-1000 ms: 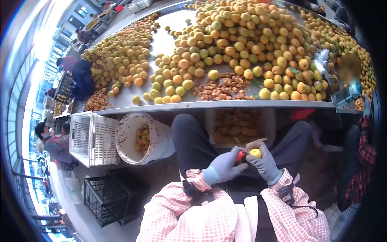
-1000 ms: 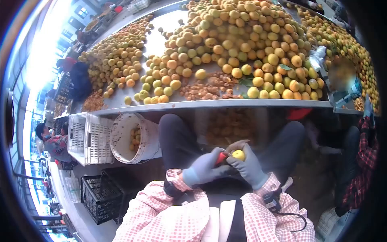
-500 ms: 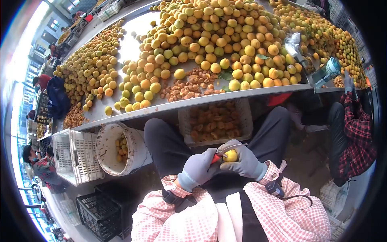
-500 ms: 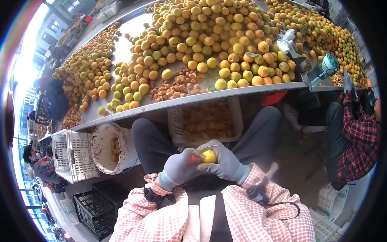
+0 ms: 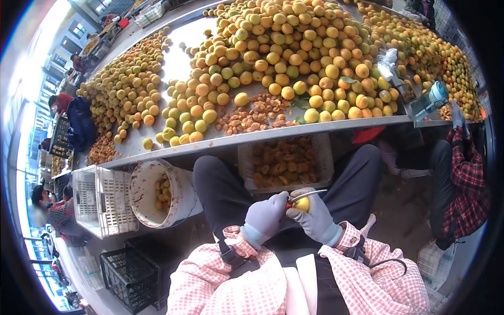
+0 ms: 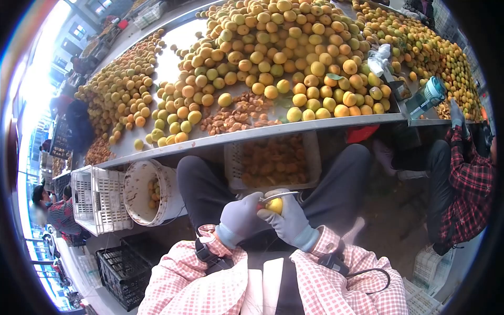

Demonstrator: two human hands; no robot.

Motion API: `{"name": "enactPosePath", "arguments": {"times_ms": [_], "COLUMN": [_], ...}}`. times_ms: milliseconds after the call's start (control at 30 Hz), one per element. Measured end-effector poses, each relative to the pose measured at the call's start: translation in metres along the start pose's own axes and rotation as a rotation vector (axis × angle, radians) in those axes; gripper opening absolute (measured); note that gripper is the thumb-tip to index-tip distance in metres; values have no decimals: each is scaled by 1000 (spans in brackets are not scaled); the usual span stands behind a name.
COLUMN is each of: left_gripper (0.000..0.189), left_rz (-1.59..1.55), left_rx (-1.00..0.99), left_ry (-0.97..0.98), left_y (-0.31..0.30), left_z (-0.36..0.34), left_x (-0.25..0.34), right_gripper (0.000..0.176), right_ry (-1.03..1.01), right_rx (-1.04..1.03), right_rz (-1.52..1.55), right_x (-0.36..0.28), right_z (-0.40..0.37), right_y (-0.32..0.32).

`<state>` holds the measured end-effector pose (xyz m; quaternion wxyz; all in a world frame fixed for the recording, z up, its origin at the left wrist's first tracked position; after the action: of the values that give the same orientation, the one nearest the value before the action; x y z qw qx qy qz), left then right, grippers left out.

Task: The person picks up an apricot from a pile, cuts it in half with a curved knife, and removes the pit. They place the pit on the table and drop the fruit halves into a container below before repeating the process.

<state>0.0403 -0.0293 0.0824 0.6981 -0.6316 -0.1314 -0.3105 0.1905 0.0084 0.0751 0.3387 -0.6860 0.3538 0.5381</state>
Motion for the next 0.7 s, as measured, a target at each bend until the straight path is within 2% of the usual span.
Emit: {"name": "enactPosePath", "arguments": {"times_ms": [33, 67, 133, 267, 333, 367, 433, 467, 500, 567, 600, 633, 700], "left_gripper": [44, 44, 44, 45, 47, 47, 44, 38, 38, 30, 26, 25, 24], "left_rz": [-16, -13, -70, -104, -222, -226, -488, -585, -586, -962, -1237, -1433, -1466], "left_rx": [-5, -5, -72, -218, -277, -282, -208, -138, -145, 15, 30, 23, 205], "left_ry": [-7, -7, -59, -191, -218, -215, -111, -179, -174, -321, -521, -653, -539], "left_y": [0, 1, 7, 14, 7, 4, -5, -8, -7, -5, -20, -34, -42], "left_z": [2, 3, 3, -3, 2, 2, 10, 12, 14, 17, 23, 24, 29], "left_x": [1, 2, 0, -6, -6, -10, -10, -8, -8, -12, -6, -4, -1], "right_gripper": [52, 52, 54, 55, 50, 50, 46, 43, 43, 42, 41, 41, 44], "right_ry": [-98, -100, -441, -375, -27, -22, 162, 197, 196, 120, 82, 321, 265], "right_rx": [92, 92, 152, 71, -108, -104, -287, -330, -322, -272, -182, -154, -71], "right_rz": [-177, -175, -666, -753, -305, -305, 119, 281, 284, 182, 185, 434, 611], "right_x": [-5, -6, -17, -13, 6, 7, 11, 7, 0, -14, -5, -1, -4], "right_z": [1, 3, 6, 12, 19, 19, 22, 22, 23, 25, 28, 28, 28], "right_y": [-2, -5, -10, -12, -11, -12, -13, -13, -16, -25, -31, -38, -46]}}
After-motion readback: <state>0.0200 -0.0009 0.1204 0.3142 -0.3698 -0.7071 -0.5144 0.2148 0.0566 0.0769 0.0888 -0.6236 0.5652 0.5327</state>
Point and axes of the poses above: each hand's wrist, its own z-axis towards the middle knuckle, its own y-axis out of the palm, x = y × z, the point moved 3 cm from there along z, towards the middle knuckle, and after that the axes turned 6 degrees about y, right-handed, at the moved point
